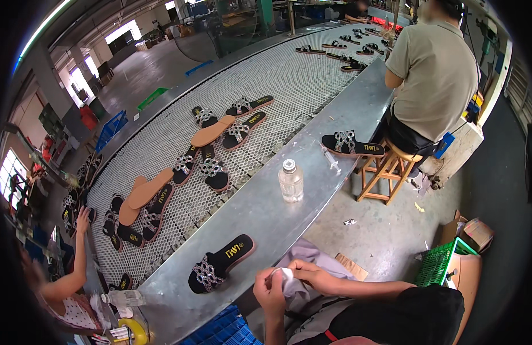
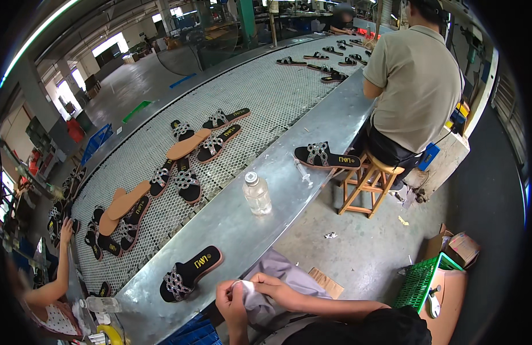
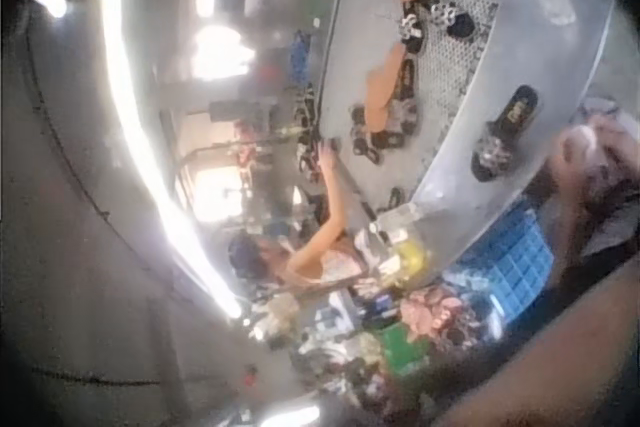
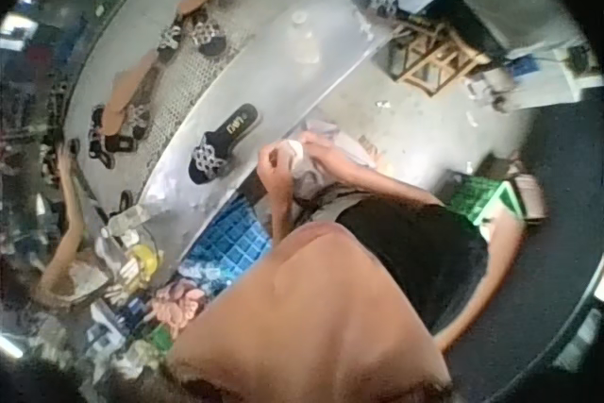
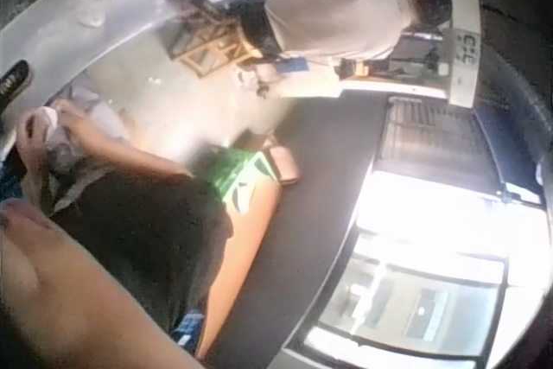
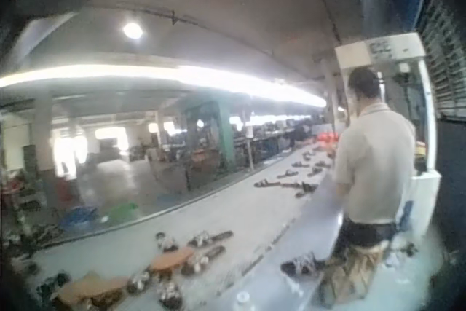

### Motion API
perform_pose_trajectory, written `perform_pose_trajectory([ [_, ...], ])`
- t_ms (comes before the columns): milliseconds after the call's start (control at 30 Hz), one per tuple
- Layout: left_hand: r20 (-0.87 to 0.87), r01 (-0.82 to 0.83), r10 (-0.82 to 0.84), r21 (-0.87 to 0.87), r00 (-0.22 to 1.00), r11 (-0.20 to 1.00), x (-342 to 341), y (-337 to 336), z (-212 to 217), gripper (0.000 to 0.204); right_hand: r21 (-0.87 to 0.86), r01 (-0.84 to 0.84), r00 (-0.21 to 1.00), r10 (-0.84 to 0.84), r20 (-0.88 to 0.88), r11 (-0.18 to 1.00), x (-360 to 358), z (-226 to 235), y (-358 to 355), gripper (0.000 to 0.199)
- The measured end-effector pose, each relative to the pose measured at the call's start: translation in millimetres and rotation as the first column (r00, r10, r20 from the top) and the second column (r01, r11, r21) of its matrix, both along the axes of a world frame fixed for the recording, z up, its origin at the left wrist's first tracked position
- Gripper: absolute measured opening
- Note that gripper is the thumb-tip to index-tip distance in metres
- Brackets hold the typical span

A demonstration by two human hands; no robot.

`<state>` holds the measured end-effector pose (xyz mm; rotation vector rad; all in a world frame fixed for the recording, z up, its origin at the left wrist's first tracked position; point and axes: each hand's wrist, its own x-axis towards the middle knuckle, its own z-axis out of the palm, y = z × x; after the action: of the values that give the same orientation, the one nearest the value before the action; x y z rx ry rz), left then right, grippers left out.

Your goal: Cleaning and assembling components of slippers/sandals on a factory conveyor belt.

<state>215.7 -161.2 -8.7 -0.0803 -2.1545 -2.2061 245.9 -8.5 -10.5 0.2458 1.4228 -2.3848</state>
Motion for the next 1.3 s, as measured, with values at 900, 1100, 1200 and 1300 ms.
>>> perform_pose_trajectory([
  [900, 0.353, 0.386, -0.437, 0.206, 0.827, 0.899, -62, 77, 26, 0.013, -0.585, 0.164, 0.975, -0.221, -0.027, 0.794, -23, 20, 86, 0.013],
  [1100, 0.022, 0.296, -0.295, -0.075, 0.955, 0.952, -107, 92, 63, 0.026, -0.078, 0.291, 0.933, -0.301, -0.199, 0.953, -51, 53, 126, 0.023],
  [1200, -0.202, 0.198, -0.242, -0.215, 0.949, 0.956, -136, 113, 67, 0.053, 0.575, 0.476, 0.869, -0.253, -0.426, 0.666, -87, 79, 149, 0.03],
  [1300, -0.251, 0.167, -0.246, -0.299, 0.936, 0.939, -160, 143, 60, 0.076, 0.639, 0.558, 0.81, -0.181, -0.558, 0.529, -127, 92, 175, 0.024],
])
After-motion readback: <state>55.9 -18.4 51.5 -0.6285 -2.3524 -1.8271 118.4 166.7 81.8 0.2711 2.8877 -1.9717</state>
